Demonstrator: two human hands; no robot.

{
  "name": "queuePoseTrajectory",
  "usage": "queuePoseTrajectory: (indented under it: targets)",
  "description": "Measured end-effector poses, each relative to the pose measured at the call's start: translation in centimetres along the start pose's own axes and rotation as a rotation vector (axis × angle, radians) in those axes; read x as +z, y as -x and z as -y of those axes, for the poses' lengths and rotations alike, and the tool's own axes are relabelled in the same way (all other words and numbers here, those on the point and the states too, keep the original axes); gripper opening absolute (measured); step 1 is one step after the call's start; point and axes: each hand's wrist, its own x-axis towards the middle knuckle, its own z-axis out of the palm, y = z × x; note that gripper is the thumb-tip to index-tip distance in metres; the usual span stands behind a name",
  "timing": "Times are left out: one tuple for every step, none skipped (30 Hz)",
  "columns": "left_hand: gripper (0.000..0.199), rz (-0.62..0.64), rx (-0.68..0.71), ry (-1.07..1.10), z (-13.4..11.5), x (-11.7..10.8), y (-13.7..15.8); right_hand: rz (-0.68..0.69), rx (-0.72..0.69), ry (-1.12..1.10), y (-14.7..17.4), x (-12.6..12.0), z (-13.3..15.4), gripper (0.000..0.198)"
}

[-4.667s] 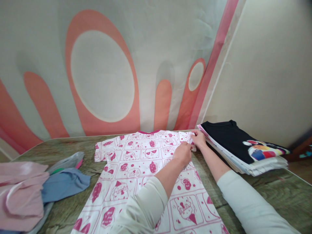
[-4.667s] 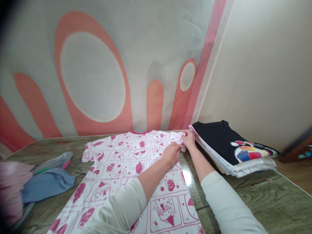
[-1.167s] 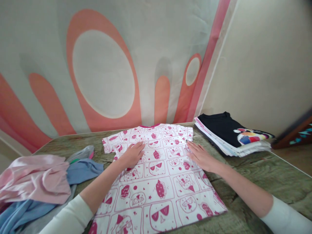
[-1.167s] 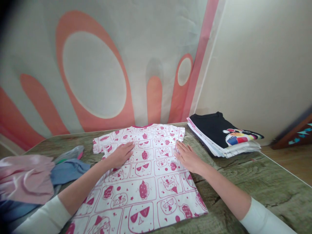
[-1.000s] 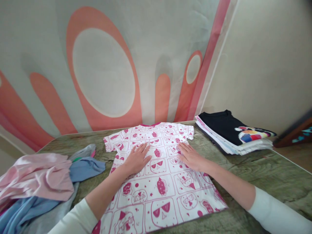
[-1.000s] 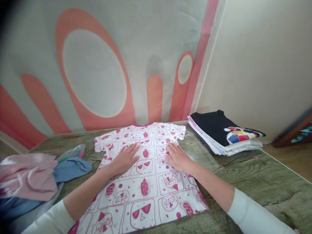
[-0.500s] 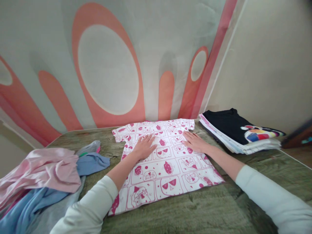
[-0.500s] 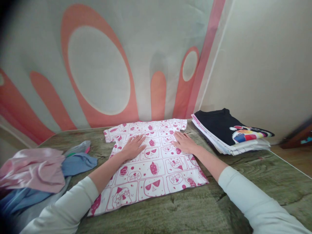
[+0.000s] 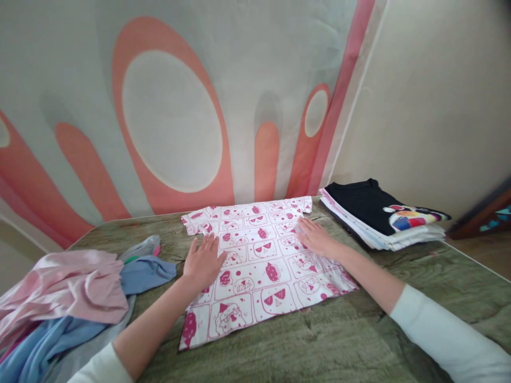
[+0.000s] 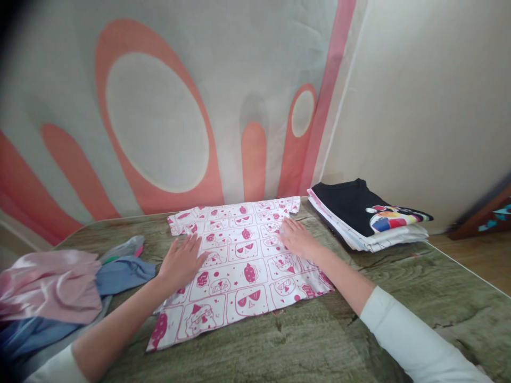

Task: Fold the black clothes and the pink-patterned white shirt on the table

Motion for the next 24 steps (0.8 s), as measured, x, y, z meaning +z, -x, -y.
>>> queuePoseTrajectory:
  targets:
    - [0.059, 0.006, 0.030, 0.017, -0.8, -0.3, 1.0, 0.004, -0.063, -0.035, 0.8, 0.0, 2.0, 0.072]
    - [0.060, 0.026, 0.058, 0.044, -1.6, -0.5, 1.9, 0.016, -0.140, -0.073, 1.6, 0.1, 4.1, 0.071]
    - [0.061, 0.044, 0.076, 0.070, -2.3, -0.6, 2.6, 0.032, -0.211, -0.106, 2.3, 0.2, 6.0, 0.072]
    - [0.063, 0.058, 0.087, 0.093, -2.9, -0.7, 3.1, 0.051, -0.267, -0.131, 3.1, 0.3, 7.8, 0.072]
    - [0.064, 0.061, 0.092, 0.110, -3.2, -0.7, 3.5, 0.077, -0.318, -0.148, 3.8, 0.4, 9.3, 0.072]
    - [0.066, 0.055, 0.093, 0.121, -3.4, -0.6, 3.7, 0.096, -0.348, -0.153, 4.3, 0.6, 10.3, 0.072]
    - [0.066, 0.043, 0.095, 0.129, -3.4, -0.5, 3.9, 0.104, -0.360, -0.150, 4.8, 0.7, 11.0, 0.073]
    - [0.067, 0.031, 0.101, 0.136, -3.3, -0.3, 3.9, 0.109, -0.360, -0.142, 5.1, 0.8, 11.2, 0.073]
    - [0.067, 0.019, 0.107, 0.143, -3.1, -0.2, 3.9, 0.106, -0.347, -0.131, 5.4, 0.9, 11.1, 0.074]
    - [0.067, 0.009, 0.112, 0.148, -2.8, -0.1, 4.0, 0.098, -0.323, -0.117, 5.7, 1.0, 10.6, 0.074]
    - [0.067, -0.001, 0.117, 0.152, -2.6, 0.0, 4.0, 0.087, -0.291, -0.102, 5.9, 1.1, 9.9, 0.074]
    - [0.068, -0.010, 0.120, 0.155, -2.5, 0.0, 4.0, 0.074, -0.255, -0.085, 6.1, 1.2, 9.0, 0.074]
    - [0.068, -0.018, 0.123, 0.156, -2.4, 0.1, 4.0, 0.060, -0.215, -0.065, 6.5, 1.2, 8.0, 0.073]
    - [0.069, -0.023, 0.124, 0.158, -2.3, 0.1, 4.1, 0.045, -0.173, -0.044, 6.8, 1.3, 6.9, 0.073]
    - [0.069, -0.024, 0.124, 0.159, -2.2, 0.1, 4.1, 0.032, -0.131, -0.020, 7.2, 1.3, 5.8, 0.073]
    - [0.070, -0.022, 0.123, 0.161, -2.2, 0.1, 4.2, 0.023, -0.090, 0.003, 7.6, 1.3, 4.7, 0.072]
    - [0.070, -0.019, 0.120, 0.162, -2.2, 0.1, 4.2, 0.019, -0.050, 0.026, 8.1, 1.3, 3.6, 0.072]
    - [0.071, -0.016, 0.118, 0.163, -2.2, 0.0, 4.2, 0.019, -0.008, 0.046, 8.5, 1.3, 2.5, 0.073]
    - [0.071, -0.015, 0.118, 0.164, -2.1, 0.0, 4.3, 0.021, 0.034, 0.064, 8.9, 1.2, 1.6, 0.073]
    - [0.071, -0.017, 0.119, 0.166, -2.1, 0.0, 4.3, 0.025, 0.073, 0.080, 9.2, 1.1, 0.7, 0.074]
    - [0.070, -0.020, 0.122, 0.168, -2.1, 0.0, 4.2, 0.028, 0.109, 0.094, 9.5, 1.0, 0.1, 0.073]
    - [0.070, -0.023, 0.124, 0.169, -2.1, 0.0, 4.2, 0.023, 0.139, 0.107, 9.7, 0.9, -0.3, 0.073]
    - [0.070, -0.025, 0.127, 0.170, -2.1, 0.1, 4.2, 0.007, 0.162, 0.120, 9.8, 0.8, -0.5, 0.072]
    - [0.070, -0.025, 0.130, 0.169, -2.0, 0.1, 4.2, -0.018, 0.171, 0.132, 9.8, 0.7, -0.5, 0.071]
